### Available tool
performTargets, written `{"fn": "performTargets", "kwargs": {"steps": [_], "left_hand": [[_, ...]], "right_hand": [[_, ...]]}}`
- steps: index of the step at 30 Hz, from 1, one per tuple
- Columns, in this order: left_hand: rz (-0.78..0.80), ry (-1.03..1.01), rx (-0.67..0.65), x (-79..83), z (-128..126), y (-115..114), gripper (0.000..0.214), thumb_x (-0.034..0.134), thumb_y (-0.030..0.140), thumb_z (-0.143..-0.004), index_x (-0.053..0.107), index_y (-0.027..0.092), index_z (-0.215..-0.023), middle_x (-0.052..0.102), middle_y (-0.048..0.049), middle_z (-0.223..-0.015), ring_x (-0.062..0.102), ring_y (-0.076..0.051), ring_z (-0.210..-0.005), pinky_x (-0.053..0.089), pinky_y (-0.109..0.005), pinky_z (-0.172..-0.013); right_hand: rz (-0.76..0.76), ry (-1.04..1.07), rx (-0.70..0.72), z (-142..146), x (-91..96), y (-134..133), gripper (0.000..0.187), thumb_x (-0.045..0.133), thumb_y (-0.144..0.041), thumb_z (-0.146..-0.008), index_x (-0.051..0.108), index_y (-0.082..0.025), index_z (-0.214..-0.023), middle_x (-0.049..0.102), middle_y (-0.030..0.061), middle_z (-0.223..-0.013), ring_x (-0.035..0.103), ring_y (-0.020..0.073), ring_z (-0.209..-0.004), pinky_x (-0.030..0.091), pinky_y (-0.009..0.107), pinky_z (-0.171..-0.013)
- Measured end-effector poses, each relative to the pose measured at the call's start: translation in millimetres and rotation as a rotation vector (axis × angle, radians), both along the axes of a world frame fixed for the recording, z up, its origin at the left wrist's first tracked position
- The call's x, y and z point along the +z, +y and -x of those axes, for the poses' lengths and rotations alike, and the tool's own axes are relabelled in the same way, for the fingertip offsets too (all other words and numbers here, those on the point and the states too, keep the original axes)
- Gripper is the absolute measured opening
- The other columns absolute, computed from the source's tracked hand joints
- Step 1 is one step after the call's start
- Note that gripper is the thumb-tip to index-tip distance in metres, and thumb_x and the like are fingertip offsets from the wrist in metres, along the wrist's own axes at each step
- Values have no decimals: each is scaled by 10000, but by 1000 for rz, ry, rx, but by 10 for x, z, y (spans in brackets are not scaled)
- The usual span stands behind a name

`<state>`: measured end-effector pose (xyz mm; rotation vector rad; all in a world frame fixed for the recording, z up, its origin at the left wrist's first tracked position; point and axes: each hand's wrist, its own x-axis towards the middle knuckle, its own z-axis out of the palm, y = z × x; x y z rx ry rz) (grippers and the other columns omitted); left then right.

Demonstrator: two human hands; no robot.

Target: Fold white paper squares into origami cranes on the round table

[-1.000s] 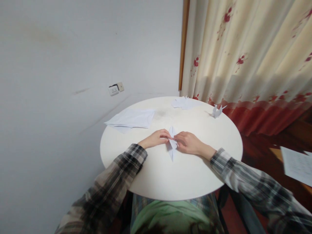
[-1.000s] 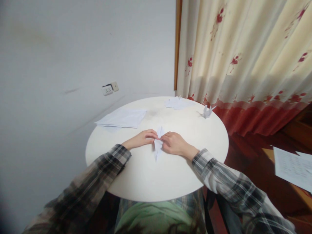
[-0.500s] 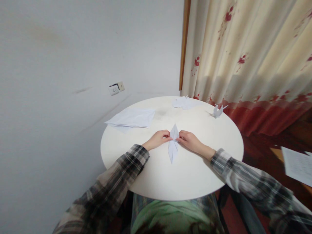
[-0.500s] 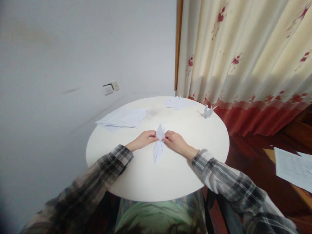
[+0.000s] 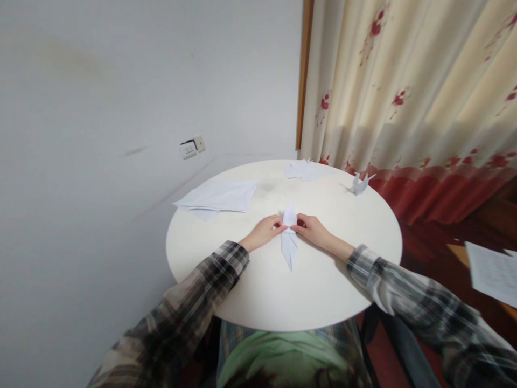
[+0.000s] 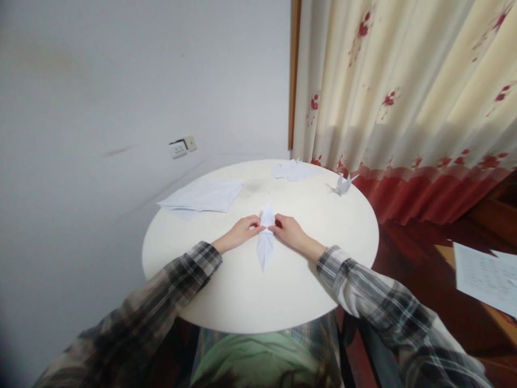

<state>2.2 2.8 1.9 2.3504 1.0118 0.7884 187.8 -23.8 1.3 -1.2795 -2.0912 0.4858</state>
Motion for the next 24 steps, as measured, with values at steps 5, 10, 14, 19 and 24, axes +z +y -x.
{"fn": "performTargets", "kwargs": {"steps": [5,10,14,19,24], "left_hand": [[89,-20,-120,45,35,-20,117,606,233,-707,571,122,-699,539,-2,-720,497,-111,-671,389,-218,-639],[33,15,-100,57,54,-12,105,631,211,-690,586,117,-700,546,-4,-710,502,-112,-662,390,-219,-635],[-26,60,-57,54,58,-7,117,648,211,-680,571,123,-671,543,1,-692,506,-117,-658,382,-217,-624],[-136,97,-59,64,53,-53,98,619,205,-709,561,137,-670,540,4,-700,504,-118,-665,379,-217,-626],[-156,129,-77,103,23,-135,100,519,79,-734,588,151,-733,568,-2,-741,527,-116,-708,392,-213,-670]], "right_hand": [[-8,30,135,-71,-5,-37,181,644,-297,-694,551,-141,-703,514,-16,-666,447,92,-593,347,203,-558],[-91,-32,156,-96,4,-48,134,603,-249,-744,554,-144,-678,513,1,-705,462,96,-622,361,208,-587],[-150,-94,133,-85,-7,-36,150,594,-254,-759,534,-146,-675,502,3,-690,454,98,-603,354,209,-567],[-327,-146,203,-79,-35,-42,98,546,-215,-792,546,-149,-719,521,32,-734,475,121,-675,369,219,-609],[-359,-138,268,-72,-64,-40,95,504,-85,-779,567,-155,-777,552,34,-751,501,123,-713,385,214,-643]]}}
